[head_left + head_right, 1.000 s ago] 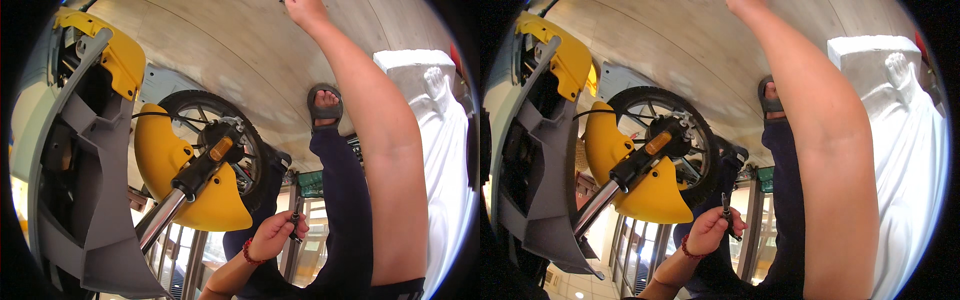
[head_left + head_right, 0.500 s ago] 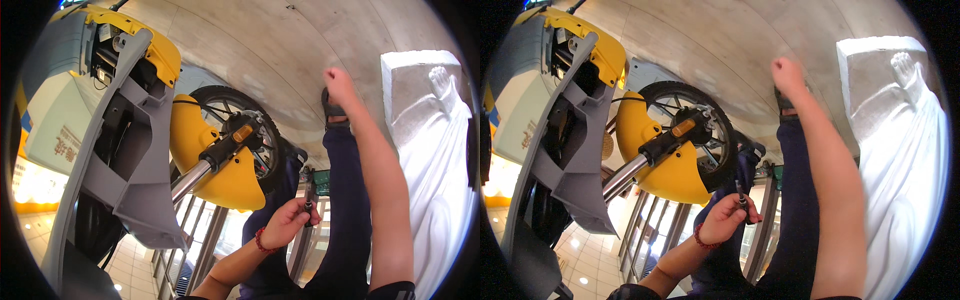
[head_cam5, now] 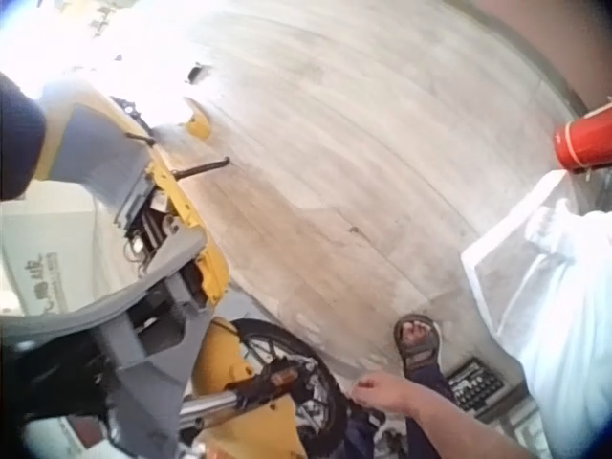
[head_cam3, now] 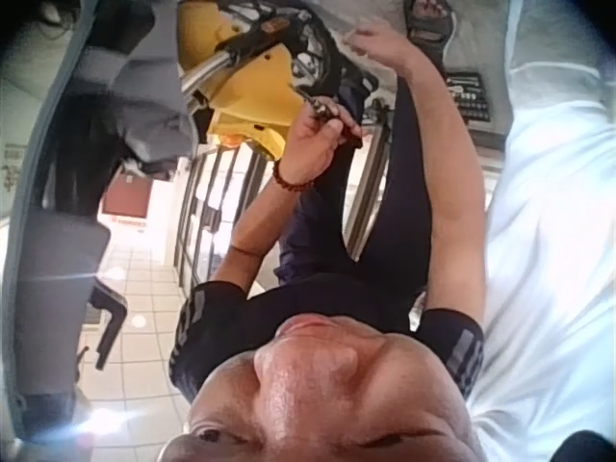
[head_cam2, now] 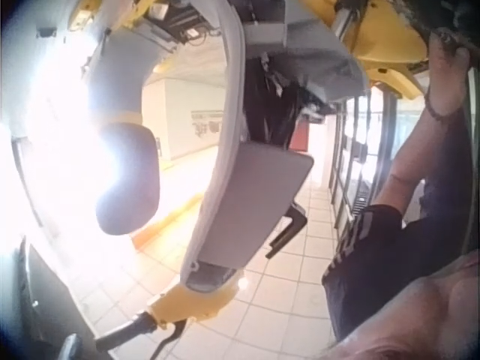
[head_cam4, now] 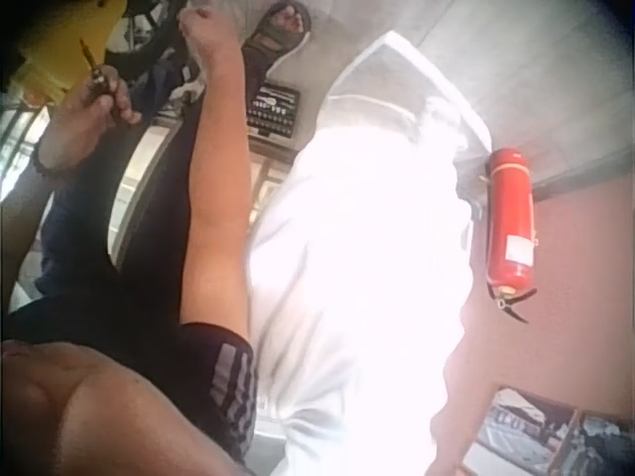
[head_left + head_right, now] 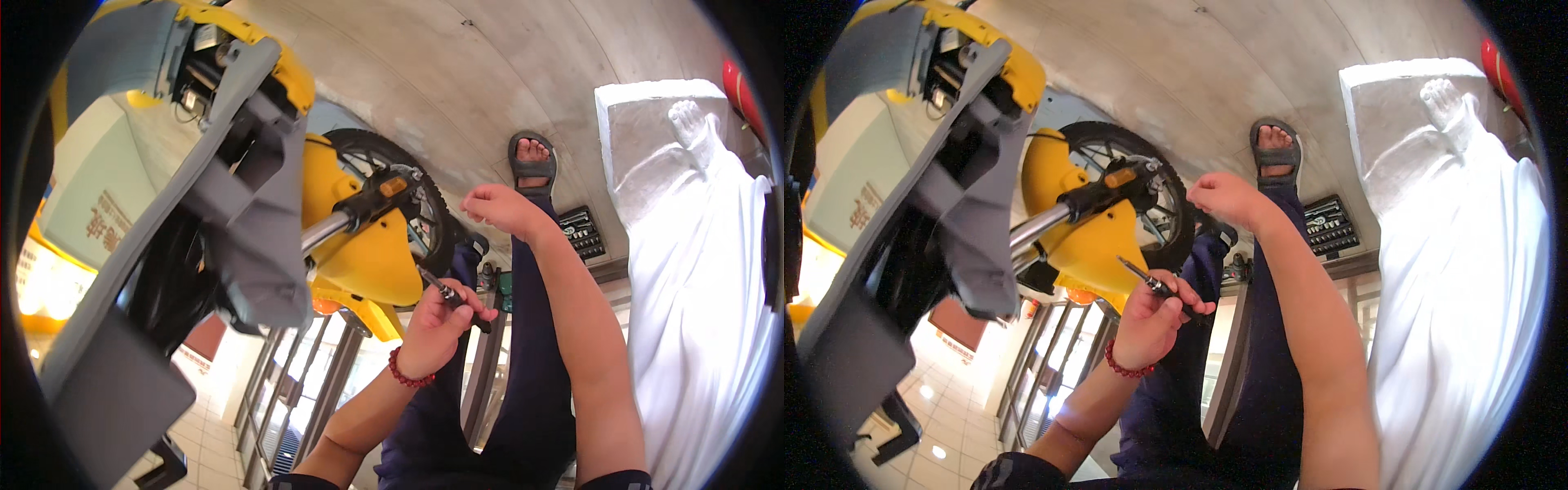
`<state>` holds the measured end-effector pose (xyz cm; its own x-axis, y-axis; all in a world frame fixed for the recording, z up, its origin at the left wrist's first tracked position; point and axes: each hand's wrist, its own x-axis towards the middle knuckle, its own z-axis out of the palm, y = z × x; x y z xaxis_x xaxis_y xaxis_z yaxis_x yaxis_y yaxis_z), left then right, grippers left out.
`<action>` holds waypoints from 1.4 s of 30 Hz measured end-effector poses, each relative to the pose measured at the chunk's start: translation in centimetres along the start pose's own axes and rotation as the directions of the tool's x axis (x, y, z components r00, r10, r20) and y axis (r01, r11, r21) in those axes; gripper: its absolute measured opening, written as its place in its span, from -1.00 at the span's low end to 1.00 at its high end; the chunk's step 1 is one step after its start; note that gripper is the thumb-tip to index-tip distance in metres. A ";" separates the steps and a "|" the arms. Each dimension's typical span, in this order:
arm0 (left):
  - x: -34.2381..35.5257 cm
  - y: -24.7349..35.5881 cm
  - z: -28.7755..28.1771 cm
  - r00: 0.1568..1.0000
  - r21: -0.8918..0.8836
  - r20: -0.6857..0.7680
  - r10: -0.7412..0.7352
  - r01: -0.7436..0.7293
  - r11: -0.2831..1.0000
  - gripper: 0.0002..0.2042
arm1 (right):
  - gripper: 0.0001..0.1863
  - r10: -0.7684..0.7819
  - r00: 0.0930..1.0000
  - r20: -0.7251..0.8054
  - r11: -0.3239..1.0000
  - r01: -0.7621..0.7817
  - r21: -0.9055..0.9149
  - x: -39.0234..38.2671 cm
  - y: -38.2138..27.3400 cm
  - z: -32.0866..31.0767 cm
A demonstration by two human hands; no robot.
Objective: The person is repairing the plastic parts and cables of a yellow motorcycle.
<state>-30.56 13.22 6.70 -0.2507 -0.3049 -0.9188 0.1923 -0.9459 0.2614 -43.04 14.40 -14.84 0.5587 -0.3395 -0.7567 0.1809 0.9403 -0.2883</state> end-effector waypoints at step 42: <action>-21.6 9.9 -16.1 0.803 0.226 -0.140 0.579 -0.544 0.808 -0.88 | -0.60 -0.597 0.453 -0.662 0.735 0.639 -0.225 -7.8 -15.9 21.9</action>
<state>-7.97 12.21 24.39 0.0424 -0.7771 -0.6279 0.0775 -0.6240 0.7775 -32.53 2.61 8.47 -0.3903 -0.7314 -0.5593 0.3078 0.4689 -0.8279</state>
